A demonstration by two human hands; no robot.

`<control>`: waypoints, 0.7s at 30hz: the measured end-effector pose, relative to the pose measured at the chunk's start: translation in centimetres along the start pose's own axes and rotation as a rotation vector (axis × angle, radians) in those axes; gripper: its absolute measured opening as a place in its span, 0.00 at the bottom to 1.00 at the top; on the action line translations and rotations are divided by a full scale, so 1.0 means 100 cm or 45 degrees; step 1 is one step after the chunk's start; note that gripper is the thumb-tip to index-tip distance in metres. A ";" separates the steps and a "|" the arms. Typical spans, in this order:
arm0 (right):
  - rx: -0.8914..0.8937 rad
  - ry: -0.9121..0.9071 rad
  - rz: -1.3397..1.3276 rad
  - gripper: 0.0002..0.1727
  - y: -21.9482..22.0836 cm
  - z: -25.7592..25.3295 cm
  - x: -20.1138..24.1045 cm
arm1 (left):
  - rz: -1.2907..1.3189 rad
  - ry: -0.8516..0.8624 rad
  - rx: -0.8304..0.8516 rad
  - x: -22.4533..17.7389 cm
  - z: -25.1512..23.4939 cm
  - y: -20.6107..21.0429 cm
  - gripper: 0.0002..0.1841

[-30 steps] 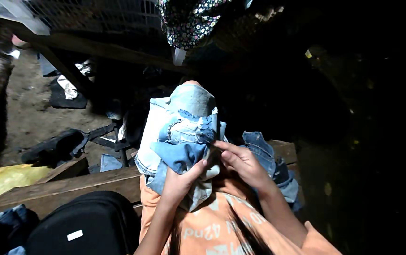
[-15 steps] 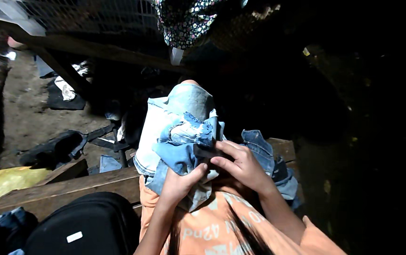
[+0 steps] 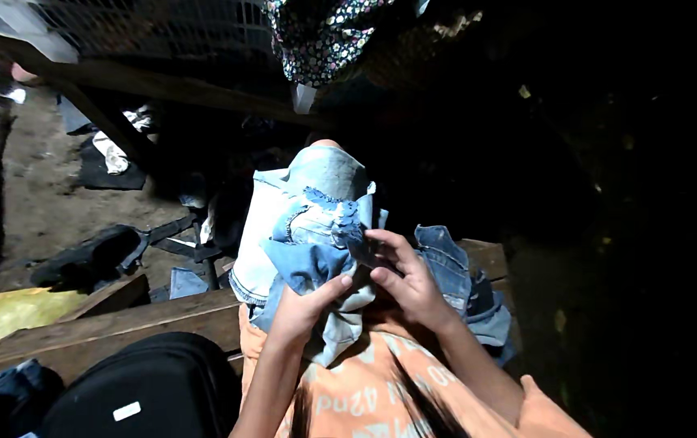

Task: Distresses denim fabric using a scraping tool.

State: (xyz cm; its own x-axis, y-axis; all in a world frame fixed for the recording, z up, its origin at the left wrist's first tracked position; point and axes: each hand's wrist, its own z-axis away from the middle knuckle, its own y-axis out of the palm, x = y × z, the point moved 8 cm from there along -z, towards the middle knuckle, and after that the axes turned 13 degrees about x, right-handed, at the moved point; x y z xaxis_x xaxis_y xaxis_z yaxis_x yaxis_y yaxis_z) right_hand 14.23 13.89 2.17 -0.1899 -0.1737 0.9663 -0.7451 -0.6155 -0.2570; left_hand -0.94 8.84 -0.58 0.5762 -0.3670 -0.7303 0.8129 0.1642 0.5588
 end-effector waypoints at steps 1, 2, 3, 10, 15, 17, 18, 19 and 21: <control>-0.037 -0.051 0.142 0.31 -0.002 0.004 0.003 | 0.006 0.001 -0.006 -0.001 0.000 0.000 0.16; -0.048 -0.092 0.250 0.29 -0.003 0.007 0.006 | 0.009 0.003 -0.010 -0.001 0.001 0.001 0.16; -0.043 -0.117 0.339 0.28 -0.004 0.010 0.009 | 0.011 0.006 -0.013 -0.001 0.002 0.002 0.16; 0.028 -0.090 0.503 0.28 -0.005 0.010 0.012 | -0.106 0.053 0.001 -0.003 0.004 0.004 0.15; -0.004 -0.128 0.445 0.26 -0.007 0.013 0.009 | -0.322 0.155 0.026 -0.004 0.008 0.006 0.13; -0.014 -0.137 0.408 0.25 -0.006 0.012 0.008 | -0.411 0.189 0.022 -0.004 0.009 0.006 0.13; -0.019 -0.134 0.404 0.25 -0.007 0.011 0.007 | -0.454 0.198 0.005 -0.005 0.009 0.006 0.13; -0.025 -0.120 0.415 0.24 -0.008 0.010 0.006 | -0.494 0.191 -0.020 -0.004 0.009 0.006 0.14; -0.031 -0.101 0.466 0.24 -0.009 0.010 0.003 | -0.567 0.163 -0.034 -0.002 0.008 0.007 0.15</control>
State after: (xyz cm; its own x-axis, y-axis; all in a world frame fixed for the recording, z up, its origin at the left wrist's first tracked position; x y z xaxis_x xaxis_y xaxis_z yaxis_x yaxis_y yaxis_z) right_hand 15.49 13.64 2.69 -0.3969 -0.4383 0.8064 -0.6521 -0.4837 -0.5838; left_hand -0.56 8.28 0.30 0.1751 -0.2916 -0.9404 0.9845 0.0405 0.1708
